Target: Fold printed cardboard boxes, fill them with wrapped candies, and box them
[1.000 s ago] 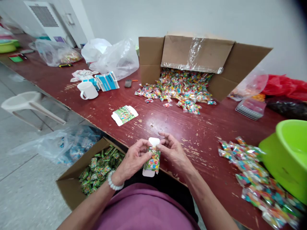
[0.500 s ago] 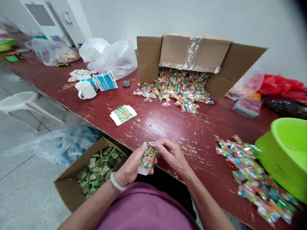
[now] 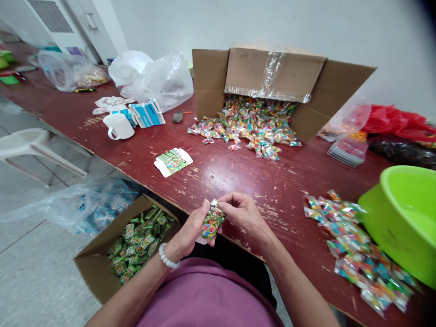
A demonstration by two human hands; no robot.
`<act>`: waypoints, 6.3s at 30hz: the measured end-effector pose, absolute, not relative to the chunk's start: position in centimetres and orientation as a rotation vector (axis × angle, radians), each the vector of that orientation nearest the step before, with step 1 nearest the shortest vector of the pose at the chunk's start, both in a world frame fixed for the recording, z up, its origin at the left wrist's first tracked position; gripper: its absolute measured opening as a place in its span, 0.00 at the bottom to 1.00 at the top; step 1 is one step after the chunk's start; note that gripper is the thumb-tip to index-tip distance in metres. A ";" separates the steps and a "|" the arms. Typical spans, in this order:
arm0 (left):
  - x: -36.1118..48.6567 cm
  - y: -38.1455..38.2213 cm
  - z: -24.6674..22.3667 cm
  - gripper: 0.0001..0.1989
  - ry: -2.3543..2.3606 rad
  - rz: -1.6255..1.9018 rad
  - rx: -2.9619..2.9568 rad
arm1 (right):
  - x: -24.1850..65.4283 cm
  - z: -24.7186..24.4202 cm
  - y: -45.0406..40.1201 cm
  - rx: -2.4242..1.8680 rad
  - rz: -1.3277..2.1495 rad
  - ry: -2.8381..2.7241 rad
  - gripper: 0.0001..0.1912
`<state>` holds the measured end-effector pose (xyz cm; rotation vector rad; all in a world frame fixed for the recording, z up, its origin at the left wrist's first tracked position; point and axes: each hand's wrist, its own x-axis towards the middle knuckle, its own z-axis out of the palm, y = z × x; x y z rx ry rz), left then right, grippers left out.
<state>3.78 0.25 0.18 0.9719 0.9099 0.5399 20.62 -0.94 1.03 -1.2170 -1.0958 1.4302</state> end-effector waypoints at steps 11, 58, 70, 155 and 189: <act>4.2 1.4 -0.4 0.30 0.845 0.602 0.763 | 21.8 -1.0 0.2 -1.145 1.045 -1.601 0.11; -1.3 1.5 -0.7 0.17 1.130 0.520 1.164 | 23.9 -5.4 8.1 -1.757 0.828 -1.411 0.07; -0.2 1.0 -0.2 0.21 0.969 0.542 1.141 | 20.3 -1.0 2.7 -1.318 1.320 -0.957 0.19; -5.4 19.1 -1.4 0.28 2.037 0.254 2.203 | 18.2 -7.1 0.6 -1.336 0.438 -1.866 0.09; 0.7 0.1 0.2 0.28 0.765 0.596 0.988 | 16.6 -0.3 -1.9 -0.863 1.581 -0.947 0.25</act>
